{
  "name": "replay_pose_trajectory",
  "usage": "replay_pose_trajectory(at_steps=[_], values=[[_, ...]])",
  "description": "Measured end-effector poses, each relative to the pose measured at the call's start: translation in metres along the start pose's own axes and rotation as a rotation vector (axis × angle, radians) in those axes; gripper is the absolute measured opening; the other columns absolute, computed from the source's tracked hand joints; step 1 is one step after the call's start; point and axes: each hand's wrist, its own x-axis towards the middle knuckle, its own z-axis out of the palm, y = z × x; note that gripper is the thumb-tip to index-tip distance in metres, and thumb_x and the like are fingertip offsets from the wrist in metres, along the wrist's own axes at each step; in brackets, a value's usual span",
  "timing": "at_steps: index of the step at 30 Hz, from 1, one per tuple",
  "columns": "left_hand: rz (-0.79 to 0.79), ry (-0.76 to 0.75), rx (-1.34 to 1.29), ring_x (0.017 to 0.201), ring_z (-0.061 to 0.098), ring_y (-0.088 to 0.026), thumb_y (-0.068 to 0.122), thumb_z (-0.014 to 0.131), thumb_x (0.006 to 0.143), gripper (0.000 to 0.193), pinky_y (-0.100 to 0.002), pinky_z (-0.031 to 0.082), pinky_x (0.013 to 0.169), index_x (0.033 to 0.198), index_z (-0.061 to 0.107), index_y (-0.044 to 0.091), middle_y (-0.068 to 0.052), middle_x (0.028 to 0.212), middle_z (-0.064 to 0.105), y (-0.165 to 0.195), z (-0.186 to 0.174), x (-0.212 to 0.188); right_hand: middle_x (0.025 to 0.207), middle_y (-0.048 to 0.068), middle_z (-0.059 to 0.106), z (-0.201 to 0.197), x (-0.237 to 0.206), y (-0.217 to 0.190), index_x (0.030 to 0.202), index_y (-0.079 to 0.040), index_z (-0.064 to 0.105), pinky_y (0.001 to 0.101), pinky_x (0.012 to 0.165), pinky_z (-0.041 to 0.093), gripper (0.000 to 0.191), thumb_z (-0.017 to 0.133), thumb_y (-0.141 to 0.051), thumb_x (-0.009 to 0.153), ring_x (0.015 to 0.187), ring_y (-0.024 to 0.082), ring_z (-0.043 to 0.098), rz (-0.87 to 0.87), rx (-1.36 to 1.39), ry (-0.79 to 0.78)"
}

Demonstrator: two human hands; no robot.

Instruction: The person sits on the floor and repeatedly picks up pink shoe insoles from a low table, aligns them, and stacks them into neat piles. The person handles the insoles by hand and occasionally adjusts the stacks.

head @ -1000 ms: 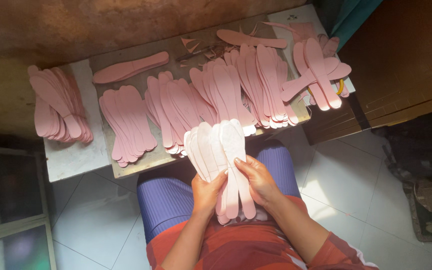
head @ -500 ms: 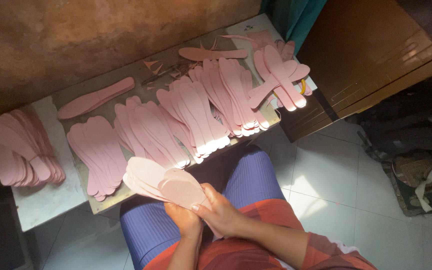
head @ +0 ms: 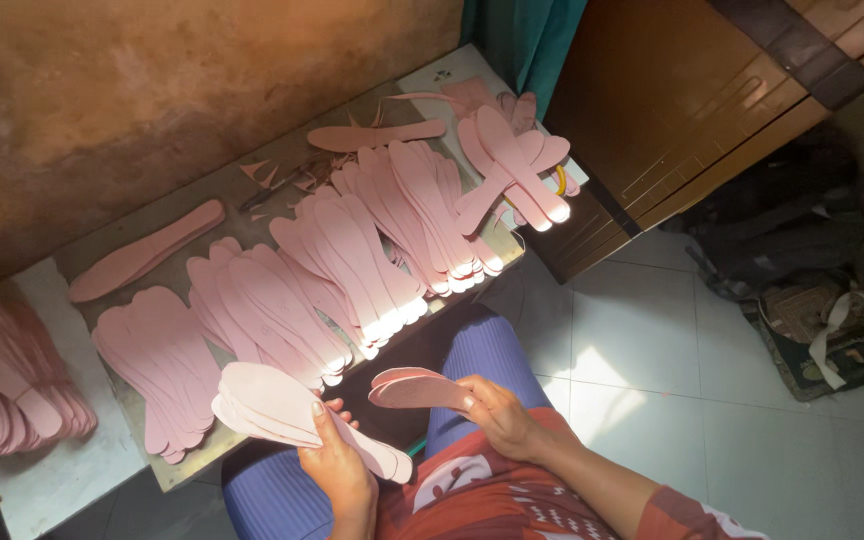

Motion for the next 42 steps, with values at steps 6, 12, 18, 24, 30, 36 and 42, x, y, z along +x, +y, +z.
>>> replay_pose_trajectory(at_steps=[6,12,18,24,30,36,42], values=[[-0.048,-0.174,-0.144,0.074,0.065,-0.015,0.017,0.062,0.100,0.034,-0.030,0.057,0.068,0.128,0.061,-0.002,-0.008,0.089,0.063,-0.009,0.018,-0.011,0.088,0.007,0.065,-0.026,0.041,0.027,0.116,-0.003,0.058,0.0290,0.061,0.053,0.022,0.041,-0.012,0.104,0.069,0.014,0.061,0.341,0.573,0.327],[-0.096,-0.176,-0.038,0.071,0.061,-0.012,0.015,0.064,0.099,0.033,-0.027,0.053,0.064,0.127,0.064,-0.003,-0.007,0.088,0.066,-0.009,0.021,-0.019,0.086,0.005,0.061,-0.127,0.133,0.018,0.110,-0.002,0.057,0.0289,0.050,0.045,0.022,0.060,-0.023,0.105,0.063,0.011,0.054,0.345,0.551,0.501],[-0.063,-0.113,-0.013,0.072,0.062,-0.010,0.015,0.062,0.099,0.034,-0.026,0.053,0.065,0.130,0.063,0.000,-0.006,0.089,0.067,-0.006,0.018,-0.012,0.100,0.011,0.073,-0.201,0.207,0.004,0.124,-0.011,0.068,0.0422,0.065,0.052,0.050,0.079,-0.019,0.076,0.082,0.026,0.069,0.447,-0.334,0.630],[-0.026,-0.065,0.018,0.072,0.063,-0.010,0.014,0.063,0.100,0.034,-0.026,0.052,0.065,0.129,0.064,-0.002,-0.007,0.091,0.067,-0.005,0.017,-0.005,0.114,0.017,0.069,-0.215,0.240,0.005,0.119,-0.014,0.074,0.0493,0.089,0.052,0.049,0.085,-0.029,0.074,0.107,0.038,0.066,0.452,-0.731,0.511],[-0.025,-0.039,0.022,0.073,0.063,-0.010,0.015,0.063,0.100,0.033,-0.025,0.052,0.065,0.128,0.065,-0.003,-0.006,0.092,0.068,-0.004,0.018,0.005,0.120,0.017,0.064,-0.209,0.251,0.005,0.116,-0.014,0.071,0.0474,0.085,0.052,0.062,0.093,-0.040,0.064,0.108,0.036,0.062,0.515,-0.871,0.435],[-0.054,-0.022,0.057,0.072,0.064,-0.011,0.015,0.063,0.099,0.035,-0.026,0.053,0.065,0.129,0.064,-0.003,-0.007,0.091,0.068,-0.006,0.016,0.009,0.114,0.015,0.072,-0.205,0.256,0.010,0.117,-0.009,0.068,0.0445,0.089,0.052,0.061,0.090,-0.040,0.069,0.107,0.033,0.067,0.610,-0.852,0.429],[-0.050,-0.009,0.053,0.072,0.064,-0.011,0.015,0.064,0.099,0.035,-0.026,0.054,0.065,0.129,0.065,-0.003,-0.007,0.091,0.069,-0.007,0.012,0.012,0.113,0.016,0.071,-0.207,0.258,0.011,0.116,-0.010,0.071,0.0440,0.088,0.054,0.050,0.084,-0.029,0.072,0.105,0.033,0.068,0.611,-0.822,0.465]])
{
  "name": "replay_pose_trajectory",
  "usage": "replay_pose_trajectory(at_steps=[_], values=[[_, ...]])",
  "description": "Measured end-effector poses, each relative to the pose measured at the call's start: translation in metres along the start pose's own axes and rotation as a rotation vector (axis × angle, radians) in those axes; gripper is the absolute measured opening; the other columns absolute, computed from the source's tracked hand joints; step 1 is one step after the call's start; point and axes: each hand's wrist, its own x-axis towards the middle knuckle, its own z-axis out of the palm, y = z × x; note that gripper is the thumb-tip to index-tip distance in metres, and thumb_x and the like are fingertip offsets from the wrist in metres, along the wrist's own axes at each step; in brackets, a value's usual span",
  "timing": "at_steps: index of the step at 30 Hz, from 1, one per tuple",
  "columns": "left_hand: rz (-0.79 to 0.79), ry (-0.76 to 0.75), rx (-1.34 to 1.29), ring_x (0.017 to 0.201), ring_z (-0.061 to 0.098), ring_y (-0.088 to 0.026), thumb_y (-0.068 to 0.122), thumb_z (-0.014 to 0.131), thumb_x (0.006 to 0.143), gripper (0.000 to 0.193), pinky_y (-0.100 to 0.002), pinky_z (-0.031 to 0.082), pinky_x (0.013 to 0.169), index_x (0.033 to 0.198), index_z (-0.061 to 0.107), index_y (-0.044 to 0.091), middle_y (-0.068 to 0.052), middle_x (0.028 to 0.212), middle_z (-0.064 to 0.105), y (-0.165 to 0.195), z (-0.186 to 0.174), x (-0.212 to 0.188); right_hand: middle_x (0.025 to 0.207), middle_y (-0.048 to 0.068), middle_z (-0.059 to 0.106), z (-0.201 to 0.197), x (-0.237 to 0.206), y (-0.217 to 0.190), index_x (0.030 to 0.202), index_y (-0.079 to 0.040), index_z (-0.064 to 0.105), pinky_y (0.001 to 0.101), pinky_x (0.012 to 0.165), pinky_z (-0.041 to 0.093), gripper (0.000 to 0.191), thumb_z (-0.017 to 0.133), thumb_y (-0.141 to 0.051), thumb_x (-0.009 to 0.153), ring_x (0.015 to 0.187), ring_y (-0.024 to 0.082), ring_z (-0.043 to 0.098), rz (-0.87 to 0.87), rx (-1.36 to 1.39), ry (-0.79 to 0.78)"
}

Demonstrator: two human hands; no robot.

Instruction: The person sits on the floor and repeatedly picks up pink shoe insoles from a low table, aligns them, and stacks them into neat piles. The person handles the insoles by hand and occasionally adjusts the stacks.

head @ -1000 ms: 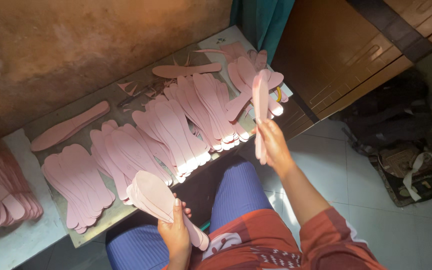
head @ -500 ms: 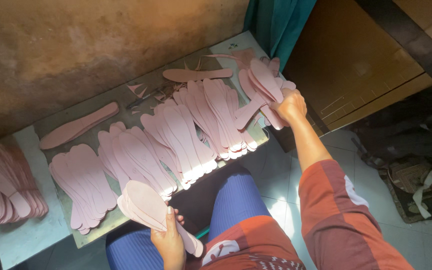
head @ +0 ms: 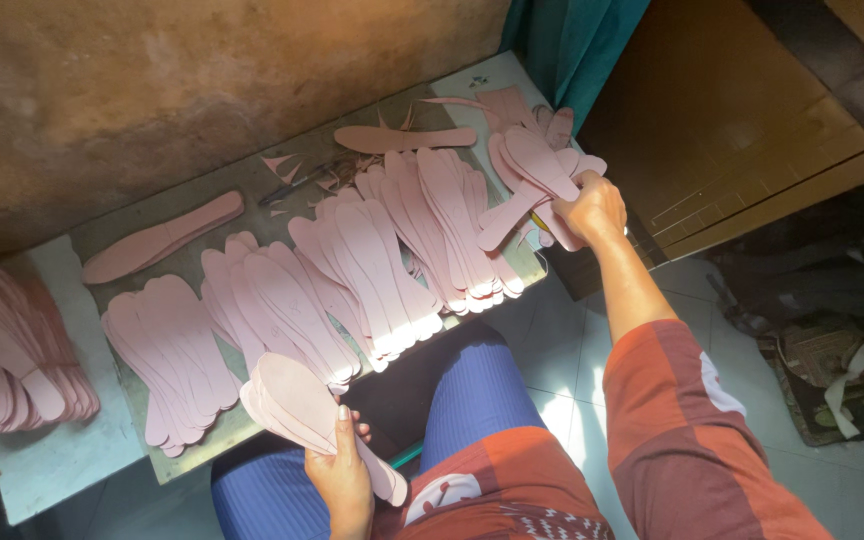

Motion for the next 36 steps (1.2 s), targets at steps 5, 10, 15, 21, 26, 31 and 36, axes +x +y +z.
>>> replay_pose_trajectory(at_steps=[5,10,15,21,26,31,36], values=[[0.008,-0.022,-0.022,0.071,0.064,-0.011,0.016,0.064,0.099,0.033,-0.026,0.054,0.064,0.126,0.064,-0.003,-0.007,0.089,0.069,0.002,-0.008,0.002,0.107,0.019,0.072,-0.006,-0.010,-0.007,0.116,-0.007,0.073,0.0441,0.084,0.055,0.044,0.081,-0.026,0.076,0.100,0.034,0.071,0.020,0.088,-0.059],[-0.028,-0.012,-0.108,0.067,0.062,-0.011,0.016,0.065,0.098,0.029,-0.026,0.052,0.061,0.120,0.064,-0.003,-0.007,0.087,0.068,0.007,-0.017,0.007,0.078,0.009,0.059,-0.008,-0.059,-0.028,0.110,0.000,0.064,0.0361,0.049,0.038,0.034,0.075,-0.022,0.086,0.063,0.021,0.054,0.000,0.620,-0.365],[0.014,0.008,-0.191,0.068,0.060,-0.011,0.022,0.062,0.103,0.031,-0.027,0.051,0.061,0.115,0.066,-0.006,-0.010,0.091,0.070,0.015,-0.034,0.018,0.083,-0.003,0.060,0.036,-0.163,-0.060,0.116,-0.005,0.060,0.0203,0.055,0.043,0.032,0.068,-0.028,0.096,0.067,0.004,0.053,-0.319,0.982,-0.735],[0.322,-0.090,-0.319,0.116,0.061,-0.012,0.060,0.060,0.096,0.078,-0.028,0.051,0.099,0.142,0.050,-0.002,-0.009,0.129,0.063,0.026,-0.069,0.022,0.116,-0.003,0.066,0.084,-0.344,-0.093,0.143,-0.010,0.052,0.0239,0.090,0.051,0.054,0.065,-0.024,0.093,0.099,0.008,0.063,-0.513,0.619,-1.223],[0.105,-0.273,-0.485,0.110,0.061,-0.020,0.059,0.081,0.078,0.100,-0.037,0.051,0.094,0.147,0.045,-0.004,-0.012,0.128,0.061,0.041,-0.123,0.032,0.108,-0.001,0.063,0.096,-0.391,-0.118,0.144,-0.010,0.055,0.0272,0.077,0.048,0.054,0.065,-0.025,0.093,0.086,0.008,0.053,-0.233,0.733,-1.406],[0.193,-0.401,-0.425,0.116,0.057,-0.013,0.051,0.087,0.078,0.100,-0.029,0.049,0.099,0.149,0.043,-0.004,-0.002,0.135,0.057,0.052,-0.159,0.039,0.104,0.000,0.063,0.085,-0.393,-0.144,0.146,-0.010,0.056,0.0236,0.066,0.047,0.053,0.064,-0.027,0.097,0.080,0.005,0.053,-0.350,0.492,-1.455],[0.143,-0.279,-0.444,0.088,0.054,-0.011,0.038,0.084,0.082,0.090,-0.027,0.048,0.079,0.151,0.041,0.000,-0.002,0.108,0.062,0.062,-0.169,0.038,0.092,0.002,0.066,0.075,-0.414,-0.169,0.143,-0.021,0.050,0.0270,0.038,0.035,0.063,0.071,-0.030,0.085,0.049,0.011,0.047,-0.208,0.255,-1.477]])
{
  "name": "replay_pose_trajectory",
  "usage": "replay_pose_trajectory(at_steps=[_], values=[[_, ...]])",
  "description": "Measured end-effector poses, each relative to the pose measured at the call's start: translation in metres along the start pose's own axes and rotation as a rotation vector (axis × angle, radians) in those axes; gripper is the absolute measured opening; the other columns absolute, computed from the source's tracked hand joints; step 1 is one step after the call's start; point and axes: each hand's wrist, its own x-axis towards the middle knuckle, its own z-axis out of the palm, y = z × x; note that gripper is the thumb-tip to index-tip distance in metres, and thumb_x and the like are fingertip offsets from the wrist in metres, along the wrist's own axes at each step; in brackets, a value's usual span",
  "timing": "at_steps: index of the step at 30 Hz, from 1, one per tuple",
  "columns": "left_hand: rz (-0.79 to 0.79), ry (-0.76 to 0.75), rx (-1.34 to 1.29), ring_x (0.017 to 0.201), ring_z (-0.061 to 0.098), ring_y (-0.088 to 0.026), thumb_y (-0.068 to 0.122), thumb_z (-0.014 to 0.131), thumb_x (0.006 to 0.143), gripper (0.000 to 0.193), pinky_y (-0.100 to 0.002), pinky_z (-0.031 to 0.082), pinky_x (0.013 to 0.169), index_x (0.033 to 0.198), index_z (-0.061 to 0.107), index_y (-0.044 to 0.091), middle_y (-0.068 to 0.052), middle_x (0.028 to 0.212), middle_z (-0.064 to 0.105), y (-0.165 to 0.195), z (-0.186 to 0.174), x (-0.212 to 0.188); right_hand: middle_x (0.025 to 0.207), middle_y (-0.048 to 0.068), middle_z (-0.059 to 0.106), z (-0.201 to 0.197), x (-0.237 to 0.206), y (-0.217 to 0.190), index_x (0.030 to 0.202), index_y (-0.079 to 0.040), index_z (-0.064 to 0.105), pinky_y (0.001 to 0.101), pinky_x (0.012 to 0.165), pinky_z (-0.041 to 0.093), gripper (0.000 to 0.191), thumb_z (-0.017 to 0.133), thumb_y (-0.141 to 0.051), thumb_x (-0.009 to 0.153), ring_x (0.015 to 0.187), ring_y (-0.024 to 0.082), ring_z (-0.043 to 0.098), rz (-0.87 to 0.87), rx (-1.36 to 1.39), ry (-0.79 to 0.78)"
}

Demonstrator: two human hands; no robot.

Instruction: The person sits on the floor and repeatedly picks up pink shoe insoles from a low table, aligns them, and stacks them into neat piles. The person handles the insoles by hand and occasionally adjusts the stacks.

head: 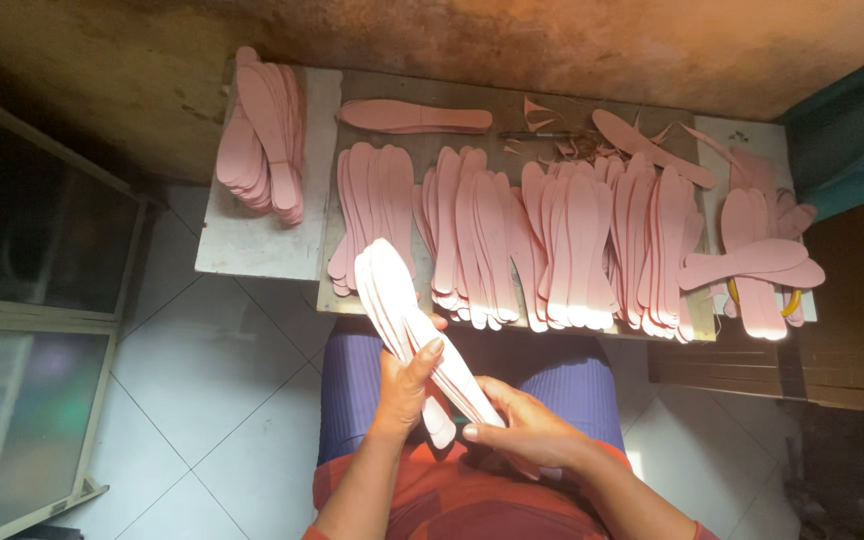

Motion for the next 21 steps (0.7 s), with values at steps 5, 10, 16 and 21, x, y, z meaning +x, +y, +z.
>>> replay_pose_trajectory(at_steps=[5,10,16,21], values=[[-0.033,-0.093,-0.165,0.086,0.059,-0.009,0.039,0.063,0.098,0.064,-0.024,0.050,0.076,0.144,0.048,-0.003,-0.004,0.105,0.063,0.019,-0.007,-0.001,0.084,0.004,0.067,0.029,0.020,0.007,0.113,-0.007,0.061,0.0272,0.057,0.052,0.029,0.066,-0.012,0.085,0.067,0.009,0.063,-0.238,0.030,0.194],[0.031,0.057,-0.092,0.070,0.050,-0.006,0.034,0.052,0.106,0.049,-0.022,0.043,0.061,0.134,0.057,-0.005,-0.001,0.103,0.063,0.038,-0.031,0.003,0.076,0.006,0.066,0.023,0.031,0.023,0.097,-0.005,0.058,0.0330,0.061,0.055,0.018,0.064,-0.007,0.080,0.065,0.015,0.068,-0.361,-0.189,0.260],[-0.050,-0.024,0.216,0.066,0.048,-0.006,0.024,0.066,0.100,0.039,-0.023,0.040,0.056,0.128,0.061,-0.002,0.000,0.086,0.055,0.016,-0.022,-0.004,0.082,0.012,0.068,0.014,0.033,0.047,0.101,-0.005,0.058,0.0367,0.067,0.055,0.027,0.068,-0.007,0.076,0.075,0.026,0.071,-0.573,-0.386,0.243],[-0.166,-0.094,0.210,0.066,0.045,-0.003,0.027,0.063,0.097,0.041,-0.019,0.038,0.056,0.131,0.059,0.006,0.002,0.099,0.068,0.001,-0.007,-0.009,0.086,0.016,0.066,0.009,0.026,0.068,0.102,-0.003,0.057,0.0396,0.070,0.056,0.030,0.067,-0.002,0.074,0.079,0.031,0.069,-0.756,-0.432,0.237]])
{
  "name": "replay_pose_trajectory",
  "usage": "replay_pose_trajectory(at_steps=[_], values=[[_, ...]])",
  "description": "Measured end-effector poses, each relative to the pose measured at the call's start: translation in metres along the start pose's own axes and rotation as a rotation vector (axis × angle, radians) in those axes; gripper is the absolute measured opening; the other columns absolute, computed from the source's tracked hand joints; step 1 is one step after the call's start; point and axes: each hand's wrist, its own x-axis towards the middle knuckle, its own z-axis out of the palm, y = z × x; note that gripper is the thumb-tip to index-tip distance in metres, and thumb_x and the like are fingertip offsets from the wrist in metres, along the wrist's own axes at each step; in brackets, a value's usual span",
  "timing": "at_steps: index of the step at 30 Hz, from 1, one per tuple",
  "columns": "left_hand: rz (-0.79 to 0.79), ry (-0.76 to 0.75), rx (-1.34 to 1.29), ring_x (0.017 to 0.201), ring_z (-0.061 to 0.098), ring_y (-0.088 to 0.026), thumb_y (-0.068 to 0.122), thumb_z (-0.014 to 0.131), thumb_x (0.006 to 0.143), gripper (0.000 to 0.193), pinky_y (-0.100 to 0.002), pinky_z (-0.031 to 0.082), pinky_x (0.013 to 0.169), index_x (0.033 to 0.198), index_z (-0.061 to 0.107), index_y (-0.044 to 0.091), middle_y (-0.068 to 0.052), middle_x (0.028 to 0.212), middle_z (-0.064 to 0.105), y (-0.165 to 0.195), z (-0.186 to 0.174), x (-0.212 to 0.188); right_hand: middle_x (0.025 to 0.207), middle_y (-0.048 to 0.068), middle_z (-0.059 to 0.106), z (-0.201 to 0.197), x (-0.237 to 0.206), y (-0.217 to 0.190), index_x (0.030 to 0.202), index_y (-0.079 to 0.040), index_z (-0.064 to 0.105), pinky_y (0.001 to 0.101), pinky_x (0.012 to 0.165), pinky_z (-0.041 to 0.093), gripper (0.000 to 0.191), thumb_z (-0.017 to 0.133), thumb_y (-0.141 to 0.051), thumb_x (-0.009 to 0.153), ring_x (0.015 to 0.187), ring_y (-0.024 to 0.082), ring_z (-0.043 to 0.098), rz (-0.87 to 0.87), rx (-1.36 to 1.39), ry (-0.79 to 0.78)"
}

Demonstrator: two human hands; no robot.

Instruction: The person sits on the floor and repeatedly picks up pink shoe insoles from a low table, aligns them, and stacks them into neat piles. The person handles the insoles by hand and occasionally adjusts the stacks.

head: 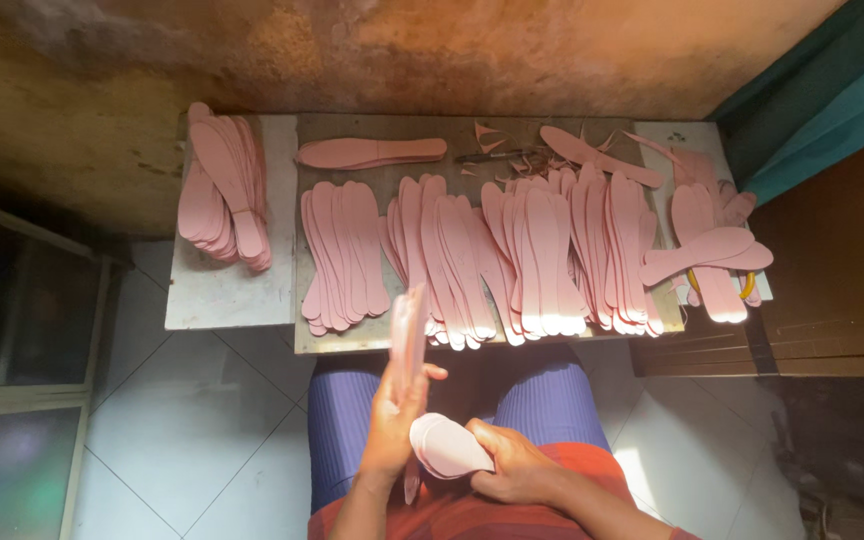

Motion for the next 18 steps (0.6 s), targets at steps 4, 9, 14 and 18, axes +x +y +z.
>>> replay_pose_trajectory(at_steps=[4,9,14,18], values=[[0.126,-0.134,-0.247,0.075,0.051,-0.005,0.022,0.071,0.097,0.044,-0.020,0.046,0.063,0.131,0.054,0.000,-0.001,0.093,0.057,0.016,-0.007,0.004,0.080,0.011,0.069,-0.006,0.004,0.001,0.103,-0.005,0.055,0.0340,0.062,0.061,0.025,0.058,-0.003,0.078,0.066,0.019,0.074,0.471,0.290,-0.017],[0.114,-0.159,0.079,0.088,0.058,-0.008,0.004,0.066,0.081,0.046,-0.023,0.052,0.076,0.125,0.051,0.005,-0.002,0.099,0.059,0.005,0.025,-0.003,0.083,0.010,0.069,-0.005,0.012,-0.007,0.103,-0.006,0.054,0.0337,0.060,0.060,0.022,0.058,-0.005,0.081,0.063,0.018,0.073,0.438,0.290,-0.014],[0.168,-0.010,-0.060,0.081,0.054,-0.011,0.004,0.054,0.085,0.021,-0.026,0.046,0.071,0.104,0.061,-0.001,-0.005,0.093,0.058,-0.004,-0.002,0.009,0.106,0.014,0.070,-0.009,0.022,-0.012,0.126,-0.005,0.057,0.0423,0.079,0.056,0.046,0.068,-0.014,0.083,0.093,0.032,0.071,0.191,-0.077,0.140],[0.192,0.098,-0.094,0.083,0.052,-0.011,0.010,0.054,0.082,0.022,-0.025,0.044,0.073,0.099,0.064,0.000,-0.005,0.092,0.059,0.000,-0.015,0.019,0.128,0.020,0.063,-0.028,0.036,-0.025,0.148,-0.004,0.043,0.0473,0.098,0.045,0.066,0.069,-0.028,0.092,0.117,0.039,0.059,-0.002,-0.261,0.089]])
